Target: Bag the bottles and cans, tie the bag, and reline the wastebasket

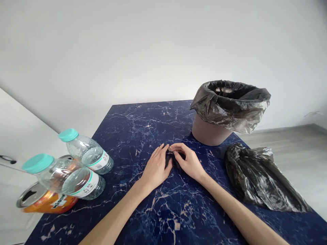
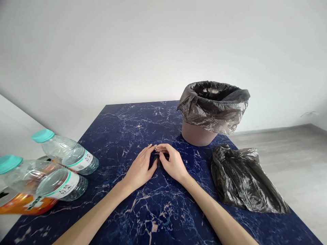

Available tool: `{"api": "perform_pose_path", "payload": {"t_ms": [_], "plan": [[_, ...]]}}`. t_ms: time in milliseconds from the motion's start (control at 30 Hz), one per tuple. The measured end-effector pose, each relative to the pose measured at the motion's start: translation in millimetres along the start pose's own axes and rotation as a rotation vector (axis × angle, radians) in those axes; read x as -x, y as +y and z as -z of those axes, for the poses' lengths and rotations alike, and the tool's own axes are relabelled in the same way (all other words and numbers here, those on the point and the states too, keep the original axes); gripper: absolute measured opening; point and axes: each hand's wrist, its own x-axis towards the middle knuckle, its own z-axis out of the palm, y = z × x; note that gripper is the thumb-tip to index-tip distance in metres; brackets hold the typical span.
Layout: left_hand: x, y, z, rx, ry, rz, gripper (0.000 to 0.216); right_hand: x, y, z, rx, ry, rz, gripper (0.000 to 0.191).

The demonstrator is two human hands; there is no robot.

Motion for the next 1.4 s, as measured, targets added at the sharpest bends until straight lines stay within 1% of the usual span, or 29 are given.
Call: {"api": "perform_pose_path", "payload": {"t_ms": [133, 267, 500, 667, 833, 967, 1100, 1267, 1400], "plan": [[1, 0, 0, -0.006, 0.004, 0.003, 0.054, 0, 4, 4, 0.022, 0.077, -0.004, 0.02], [1, 2, 1, -0.006, -0.001, 0.005, 0.053, -3, 11, 10, 0.046, 0.211, -0.021, 0.02], [1, 4, 5, 0.007, -0.014, 0.014, 0.055, -9, 13, 34, 0.08, 0.397, -0.011, 0.015], [0, 4, 4, 0.008, -0.029, 0.024, 0.054, -11, 2, 45, 0.171, 0.449, 0.067, 0.015], [0, 5, 7, -0.004, -0.048, 0.037, 0.053, -14, -15, 57, 0.31, 0.51, 0.197, 0.013], [0, 5, 8, -0.005, -0.057, 0.04, 0.053, -16, -29, 73, 0.437, 0.621, 0.302, 0.012], [-2, 4, 8, -0.005, -0.054, 0.046, 0.052, -19, -36, 95, 0.504, 0.75, 0.343, 0.015], [-3, 4, 8, -0.012, -0.059, 0.056, 0.052, -19, -35, 124, 0.416, 0.868, 0.317, 0.02], [-3, 5, 9, -0.011, -0.058, 0.052, 0.052, -18, -23, 140, 0.33, 0.917, 0.247, 0.02]]}}
